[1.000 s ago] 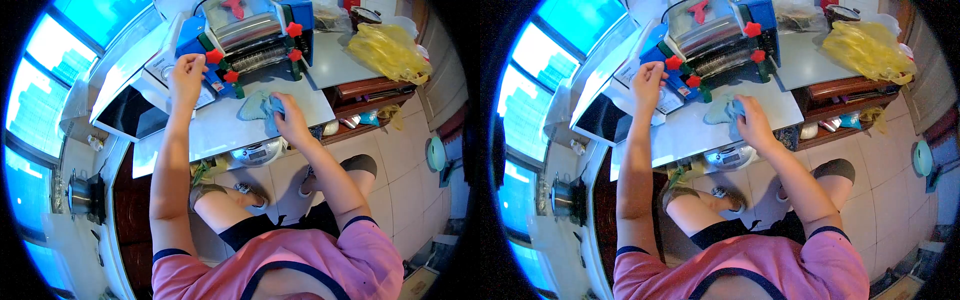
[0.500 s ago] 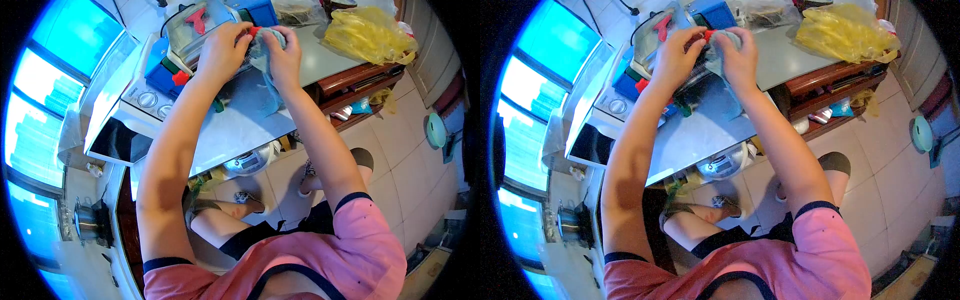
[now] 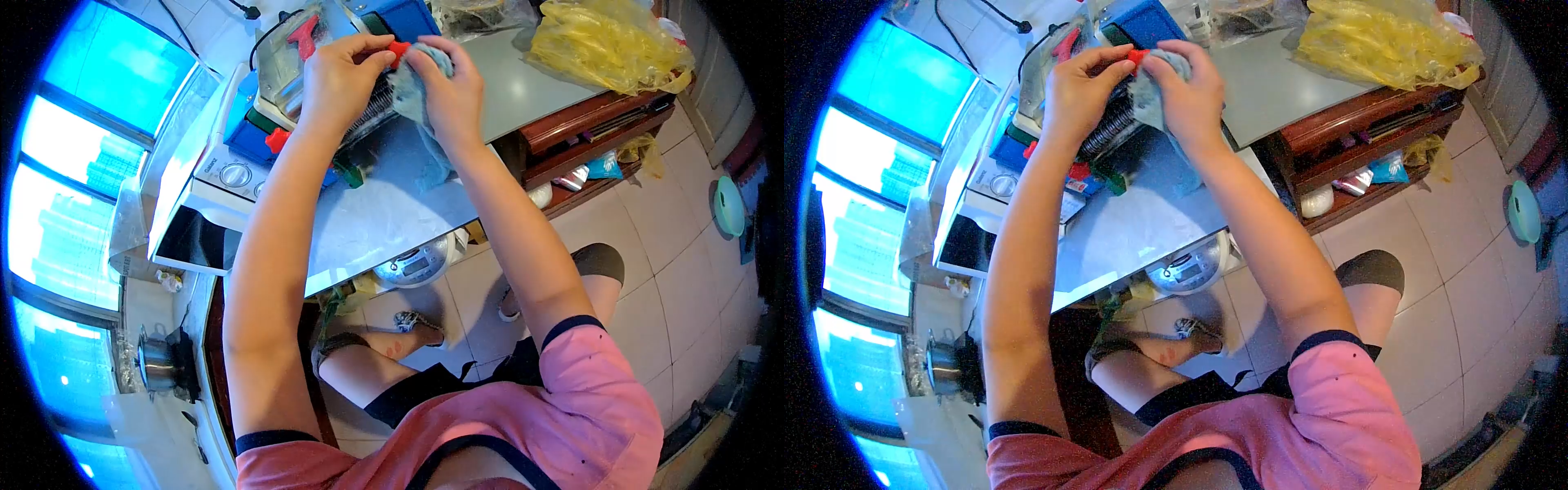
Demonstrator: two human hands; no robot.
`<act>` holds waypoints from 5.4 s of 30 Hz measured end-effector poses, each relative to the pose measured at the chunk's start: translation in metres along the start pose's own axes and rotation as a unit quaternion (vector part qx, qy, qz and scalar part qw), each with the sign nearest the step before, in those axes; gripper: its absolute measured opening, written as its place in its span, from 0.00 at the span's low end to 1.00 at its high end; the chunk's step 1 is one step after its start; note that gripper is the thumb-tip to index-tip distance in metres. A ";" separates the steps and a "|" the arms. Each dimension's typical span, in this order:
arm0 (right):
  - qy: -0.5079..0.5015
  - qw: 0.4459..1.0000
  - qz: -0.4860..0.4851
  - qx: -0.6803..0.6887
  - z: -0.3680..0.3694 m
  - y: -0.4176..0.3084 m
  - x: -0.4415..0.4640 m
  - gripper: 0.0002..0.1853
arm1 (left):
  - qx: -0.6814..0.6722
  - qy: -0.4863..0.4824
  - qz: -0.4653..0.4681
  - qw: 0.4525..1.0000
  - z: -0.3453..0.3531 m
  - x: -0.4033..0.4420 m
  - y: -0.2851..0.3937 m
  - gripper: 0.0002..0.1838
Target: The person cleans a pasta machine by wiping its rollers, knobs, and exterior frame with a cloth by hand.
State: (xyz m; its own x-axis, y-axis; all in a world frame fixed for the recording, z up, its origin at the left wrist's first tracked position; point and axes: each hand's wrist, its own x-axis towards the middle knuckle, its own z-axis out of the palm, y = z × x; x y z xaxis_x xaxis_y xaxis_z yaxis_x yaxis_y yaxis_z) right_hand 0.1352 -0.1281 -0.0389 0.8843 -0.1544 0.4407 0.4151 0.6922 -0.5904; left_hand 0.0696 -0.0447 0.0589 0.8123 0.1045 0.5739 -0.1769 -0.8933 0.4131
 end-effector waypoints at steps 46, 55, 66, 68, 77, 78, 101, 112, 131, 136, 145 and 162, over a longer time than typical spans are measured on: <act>-0.106 0.981 -0.101 -0.124 0.001 -0.003 0.020 0.09 | -0.157 0.005 -0.065 0.985 0.009 -0.004 -0.006 0.12; -0.108 0.981 -0.121 -0.111 0.001 -0.001 0.018 0.08 | -0.161 0.002 -0.067 0.985 0.008 -0.003 0.000 0.11; -0.101 0.984 -0.095 -0.110 0.001 -0.001 0.021 0.08 | -0.153 -0.012 -0.071 0.986 0.009 -0.002 -0.006 0.14; -0.097 0.987 -0.078 -0.098 0.003 0.002 0.021 0.08 | -0.168 -0.007 -0.069 0.983 0.010 -0.003 -0.005 0.13; -0.068 0.985 -0.081 -0.134 0.002 -0.010 0.019 0.09 | -0.120 0.007 -0.063 0.991 0.011 -0.002 -0.005 0.12; -0.054 0.986 -0.056 -0.144 0.001 -0.011 0.022 0.09 | -0.105 0.012 -0.059 0.993 0.010 -0.002 -0.004 0.13; -0.117 0.969 -0.057 -0.210 -0.013 -0.041 0.013 0.18 | 0.336 0.221 0.063 0.914 -0.121 -0.059 -0.115 0.18; 0.029 0.975 0.219 -0.038 -0.083 -0.027 -0.002 0.12 | 0.392 0.167 -0.008 0.905 -0.113 -0.022 -0.105 0.23; -0.162 0.844 -0.193 -0.473 -0.038 0.012 -0.033 0.16 | 0.355 0.215 -0.063 0.908 -0.107 -0.026 -0.105 0.19; -0.143 0.892 -0.154 -0.401 -0.041 0.023 -0.020 0.12 | 0.362 0.216 -0.070 0.904 -0.107 -0.026 -0.107 0.19; -0.119 0.908 -0.215 -0.340 -0.043 0.040 -0.024 0.16 | 0.367 0.225 -0.079 0.899 -0.106 -0.025 -0.107 0.19; -0.037 0.991 0.072 -0.104 -0.026 0.042 -0.031 0.10 | 0.372 0.226 -0.064 0.898 -0.104 -0.028 -0.105 0.18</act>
State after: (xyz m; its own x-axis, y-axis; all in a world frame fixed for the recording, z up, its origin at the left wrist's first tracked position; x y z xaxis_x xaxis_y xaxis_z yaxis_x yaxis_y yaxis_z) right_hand 0.1302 -0.1125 -0.0945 0.9228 -0.0075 0.3853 0.3275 0.5424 -0.7737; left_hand 0.0078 0.0919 0.0731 0.4615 0.2430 0.8532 0.4581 -0.8889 0.0053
